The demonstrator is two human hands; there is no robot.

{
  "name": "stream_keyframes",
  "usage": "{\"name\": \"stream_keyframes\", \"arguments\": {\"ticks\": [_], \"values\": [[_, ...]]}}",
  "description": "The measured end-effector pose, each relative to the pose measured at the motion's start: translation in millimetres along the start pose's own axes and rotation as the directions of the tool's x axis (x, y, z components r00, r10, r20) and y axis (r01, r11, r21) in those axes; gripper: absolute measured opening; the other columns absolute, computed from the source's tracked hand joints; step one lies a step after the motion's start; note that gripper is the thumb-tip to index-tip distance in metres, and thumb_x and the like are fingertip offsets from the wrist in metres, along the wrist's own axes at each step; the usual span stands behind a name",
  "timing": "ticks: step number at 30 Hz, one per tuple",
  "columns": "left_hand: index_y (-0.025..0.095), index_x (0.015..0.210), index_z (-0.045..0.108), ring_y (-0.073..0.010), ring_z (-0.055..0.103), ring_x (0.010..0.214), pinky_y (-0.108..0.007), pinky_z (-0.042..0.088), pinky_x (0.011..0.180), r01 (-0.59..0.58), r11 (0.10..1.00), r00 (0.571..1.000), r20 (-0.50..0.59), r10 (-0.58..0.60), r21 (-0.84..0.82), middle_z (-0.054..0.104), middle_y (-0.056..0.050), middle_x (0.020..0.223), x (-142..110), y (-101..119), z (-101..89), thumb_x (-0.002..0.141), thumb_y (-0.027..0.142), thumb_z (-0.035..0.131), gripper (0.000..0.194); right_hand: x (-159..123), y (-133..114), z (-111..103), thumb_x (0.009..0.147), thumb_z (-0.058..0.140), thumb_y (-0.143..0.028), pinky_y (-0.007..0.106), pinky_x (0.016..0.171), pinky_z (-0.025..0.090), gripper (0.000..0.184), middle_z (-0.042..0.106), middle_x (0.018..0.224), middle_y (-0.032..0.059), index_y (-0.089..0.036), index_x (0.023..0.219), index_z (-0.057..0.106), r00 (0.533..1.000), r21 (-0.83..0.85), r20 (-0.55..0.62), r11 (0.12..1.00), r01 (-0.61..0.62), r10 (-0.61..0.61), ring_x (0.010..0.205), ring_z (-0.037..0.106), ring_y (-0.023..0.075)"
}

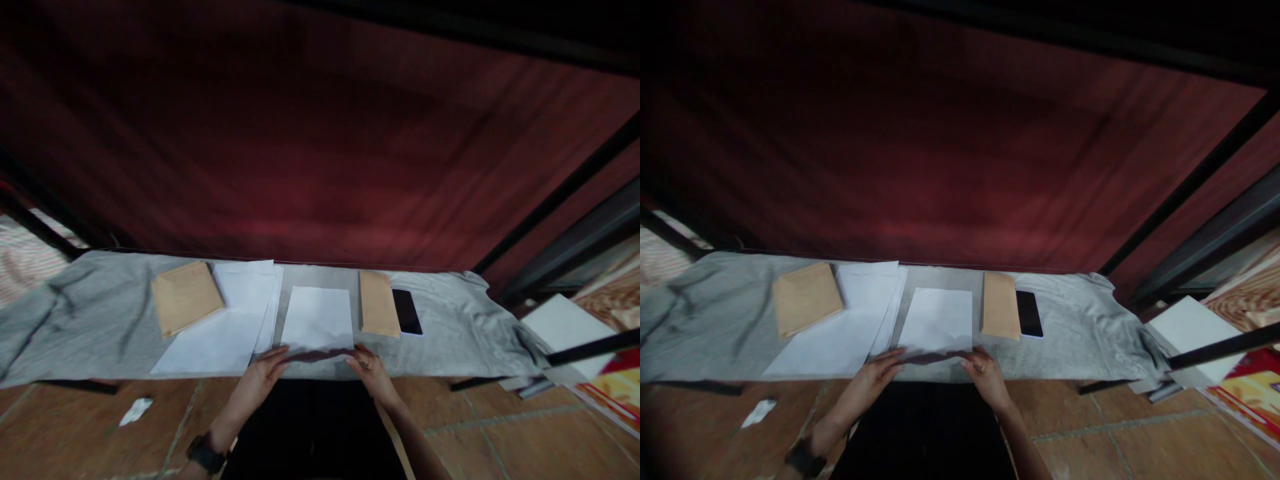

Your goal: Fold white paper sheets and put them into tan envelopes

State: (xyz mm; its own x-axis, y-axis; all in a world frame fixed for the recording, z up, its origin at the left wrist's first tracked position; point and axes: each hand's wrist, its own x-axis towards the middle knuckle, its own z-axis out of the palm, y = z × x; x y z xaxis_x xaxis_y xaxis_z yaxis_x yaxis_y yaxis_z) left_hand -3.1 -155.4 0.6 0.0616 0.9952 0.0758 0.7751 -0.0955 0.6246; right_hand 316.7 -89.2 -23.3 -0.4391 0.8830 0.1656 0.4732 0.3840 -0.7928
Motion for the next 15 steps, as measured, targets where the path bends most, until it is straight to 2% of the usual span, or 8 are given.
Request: {"name": "stream_keyframes", "arguments": {"ticks": [2,5,7,11,13,15], "values": [[0.026,0.110,0.075,-0.0219,0.070,0.113,-0.037,0.055,0.102,0.030,0.999,0.999,-0.023,-0.030,-0.025,0.076,-0.004,0.118,4,0,-1.5,0.093,0.034,0.051,0.031,2,-1,-2,0.100,0.051,-0.036,0.044,0.099,0.056,0.030,0.076,0.116,0.0051,-0.028,0.117,0.075,0.999,0.007,-0.026,1.000,-0.018,0.018,0.111,0.070,0.0249],[0.026,0.109,0.075,-0.0228,0.073,0.104,-0.035,0.058,0.095,0.072,0.995,0.997,0.005,-0.072,-0.063,0.079,-0.004,0.109,6,-1,-5.3,0.092,0.040,0.050,0.033,4,1,-3,0.099,0.053,-0.032,0.041,0.099,0.056,0.029,0.075,0.120,0.0042,-0.029,0.118,0.074,0.996,-0.027,-0.018,0.996,0.084,-0.085,0.114,0.069,0.0225],[0.025,0.109,0.075,-0.0233,0.073,0.106,-0.036,0.057,0.097,0.086,0.992,0.996,0.029,-0.083,-0.092,0.078,-0.005,0.112,5,-3,-6.9,0.091,0.041,0.051,0.034,4,4,-2,0.099,0.052,-0.032,0.042,0.100,0.056,0.027,0.076,0.117,0.0039,-0.029,0.112,0.076,0.993,-0.031,-0.020,0.993,0.115,-0.116,0.114,0.069,0.0222],[0.023,0.113,0.073,-0.0243,0.065,0.122,-0.040,0.051,0.107,0.059,0.992,0.998,0.009,-0.059,-0.109,0.071,-0.007,0.129,5,-4,-5.8,0.087,0.038,0.055,0.035,3,10,5,0.099,0.050,-0.041,0.041,0.092,0.058,0.031,0.078,0.104,0.0057,-0.025,0.104,0.077,0.995,0.014,-0.089,0.999,-0.036,0.037,0.101,0.073,0.0248],[0.023,0.112,0.073,-0.0246,0.066,0.121,-0.041,0.051,0.107,0.059,0.994,0.998,-0.011,-0.060,-0.096,0.072,-0.008,0.126,6,-2,-4.0,0.088,0.038,0.053,0.034,4,10,8,0.099,0.050,-0.046,0.039,0.086,0.059,0.035,0.078,0.097,0.0061,-0.024,0.099,0.077,0.983,0.022,-0.147,0.994,-0.107,0.109,0.093,0.074,0.0255],[0.022,0.106,0.073,-0.0250,0.070,0.111,-0.040,0.054,0.101,0.089,0.992,0.995,-0.036,-0.092,-0.090,0.077,-0.008,0.114,8,0,-2.3,0.090,0.039,0.050,0.032,7,9,8,0.098,0.049,-0.048,0.037,0.080,0.059,0.036,0.078,0.091,0.0058,-0.023,0.095,0.076,0.975,0.025,-0.177,0.991,-0.132,0.135,0.087,0.074,0.0253]]}}
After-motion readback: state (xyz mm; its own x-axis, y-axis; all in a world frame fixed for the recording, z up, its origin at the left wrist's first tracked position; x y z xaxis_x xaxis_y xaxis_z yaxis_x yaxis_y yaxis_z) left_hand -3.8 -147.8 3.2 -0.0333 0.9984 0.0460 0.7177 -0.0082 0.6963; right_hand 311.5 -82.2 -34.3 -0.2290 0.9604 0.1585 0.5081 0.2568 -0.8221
